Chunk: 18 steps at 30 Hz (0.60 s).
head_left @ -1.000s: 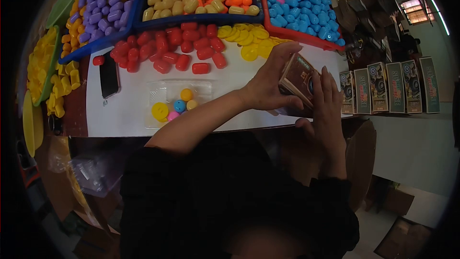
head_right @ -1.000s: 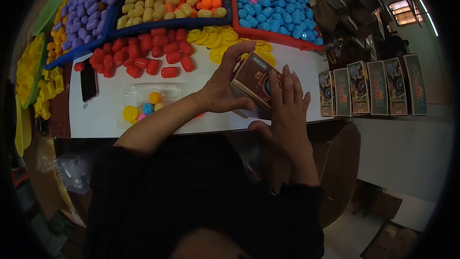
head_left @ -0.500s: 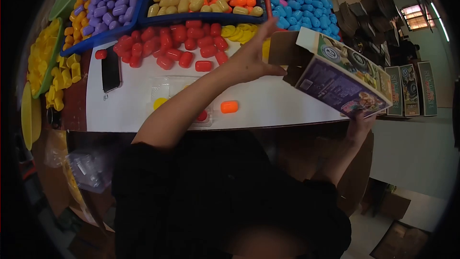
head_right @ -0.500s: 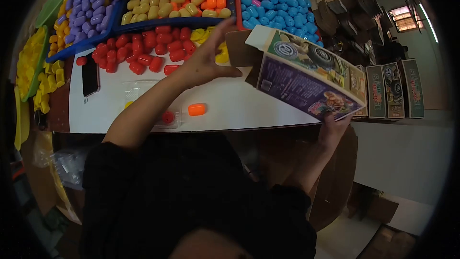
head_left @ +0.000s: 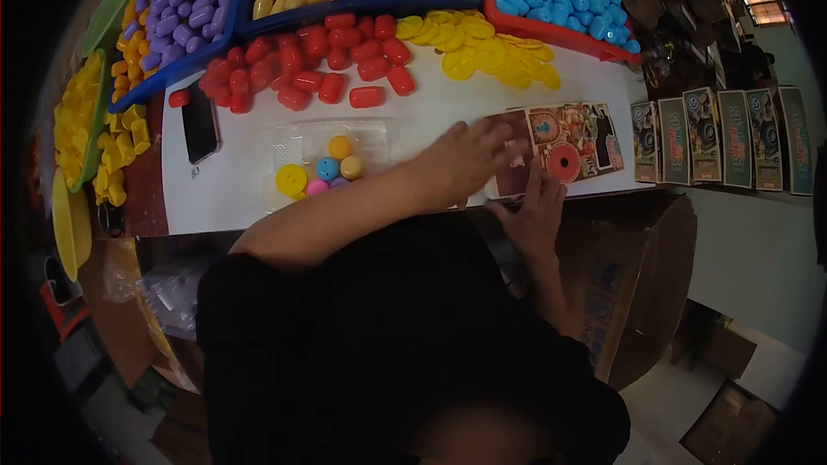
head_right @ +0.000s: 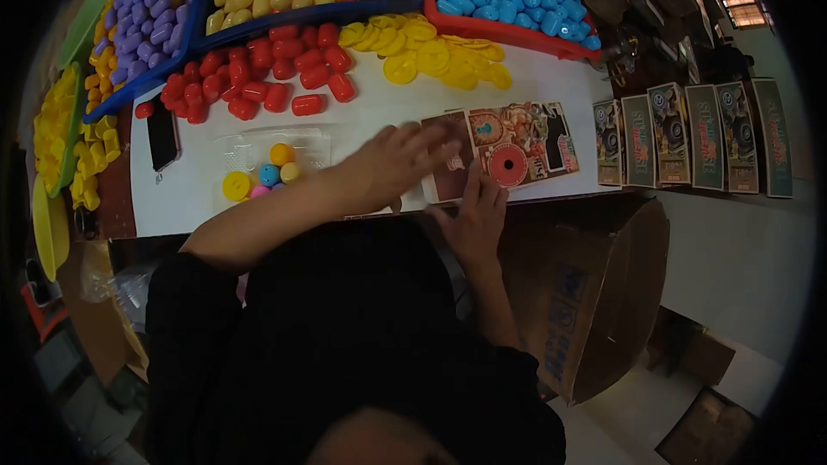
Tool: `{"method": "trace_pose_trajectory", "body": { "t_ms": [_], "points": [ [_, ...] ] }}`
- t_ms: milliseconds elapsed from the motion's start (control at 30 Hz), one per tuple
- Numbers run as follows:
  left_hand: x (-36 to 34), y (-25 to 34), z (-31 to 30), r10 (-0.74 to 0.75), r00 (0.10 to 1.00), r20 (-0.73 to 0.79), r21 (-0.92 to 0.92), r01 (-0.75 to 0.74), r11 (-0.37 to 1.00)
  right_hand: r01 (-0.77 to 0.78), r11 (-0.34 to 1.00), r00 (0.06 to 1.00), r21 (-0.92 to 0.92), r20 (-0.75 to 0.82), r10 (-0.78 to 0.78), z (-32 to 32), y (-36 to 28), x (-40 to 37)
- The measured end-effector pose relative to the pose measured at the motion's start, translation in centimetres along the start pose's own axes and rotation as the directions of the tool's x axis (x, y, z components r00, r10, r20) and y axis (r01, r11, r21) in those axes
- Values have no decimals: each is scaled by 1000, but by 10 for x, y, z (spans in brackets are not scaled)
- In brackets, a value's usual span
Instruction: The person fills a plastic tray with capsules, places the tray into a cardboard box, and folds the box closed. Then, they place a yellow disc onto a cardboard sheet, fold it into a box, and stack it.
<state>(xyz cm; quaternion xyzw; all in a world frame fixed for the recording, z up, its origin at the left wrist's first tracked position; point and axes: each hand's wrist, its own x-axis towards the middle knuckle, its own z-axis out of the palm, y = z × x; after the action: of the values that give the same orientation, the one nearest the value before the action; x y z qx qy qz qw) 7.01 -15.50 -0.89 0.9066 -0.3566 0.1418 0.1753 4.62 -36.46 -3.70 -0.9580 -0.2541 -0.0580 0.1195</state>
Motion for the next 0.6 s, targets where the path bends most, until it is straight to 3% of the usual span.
{"method": "trace_pose_trajectory", "body": {
  "t_ms": [33, 67, 100, 133, 200, 267, 300, 333, 367, 433, 500, 600],
  "points": [
    [-4, -3, -12, -193, 974, 118, 61, 187, 980, -55, 998, 994, -27, -96, 52, 17, 0, 2],
    [-9, -8, -17, -189, 974, 125, 63, 183, 981, -107, 993, 976, -50, -197, 96, 26, 1, 6],
    [-14, -12, -21, -296, 880, 372, 74, 290, 954, -107, 993, 975, -45, -199, 96, 27, 1, 11],
    [-17, -13, -23, -379, 714, 588, 111, 394, 913, -101, 995, 970, -24, -227, 93, 25, 2, 15],
    [-25, -10, 6, -363, 703, 611, 127, 366, 922, -78, 997, 965, -2, -253, 75, 16, 2, 24],
    [-28, -12, 12, -342, 695, 633, 140, 333, 933, -146, 963, 967, 227, -174, 187, -1, -2, 35],
    [-29, -15, 2, -290, 772, 565, 64, 310, 949, -140, 964, 968, 225, -173, 181, -5, -5, 36],
    [-30, -16, -7, -238, 839, 489, -12, 280, 960, -197, 905, 965, 378, -87, 246, -8, -9, 34],
    [-33, -19, -19, -244, 837, 490, -16, 289, 957, -260, 817, 955, 515, 12, 296, -9, -12, 30],
    [-46, -33, -46, -180, 905, 386, -245, 289, 926, -253, 770, 955, 586, 25, 295, -3, -26, 23],
    [-64, -42, -52, -201, 892, 406, -226, 311, 923, -245, 713, 955, 657, 37, 295, 1, -41, 23],
    [-83, -52, -47, -130, 881, 455, -126, 209, 970, -264, 668, 959, 696, 113, 261, -4, -60, 28]
  ]
}}
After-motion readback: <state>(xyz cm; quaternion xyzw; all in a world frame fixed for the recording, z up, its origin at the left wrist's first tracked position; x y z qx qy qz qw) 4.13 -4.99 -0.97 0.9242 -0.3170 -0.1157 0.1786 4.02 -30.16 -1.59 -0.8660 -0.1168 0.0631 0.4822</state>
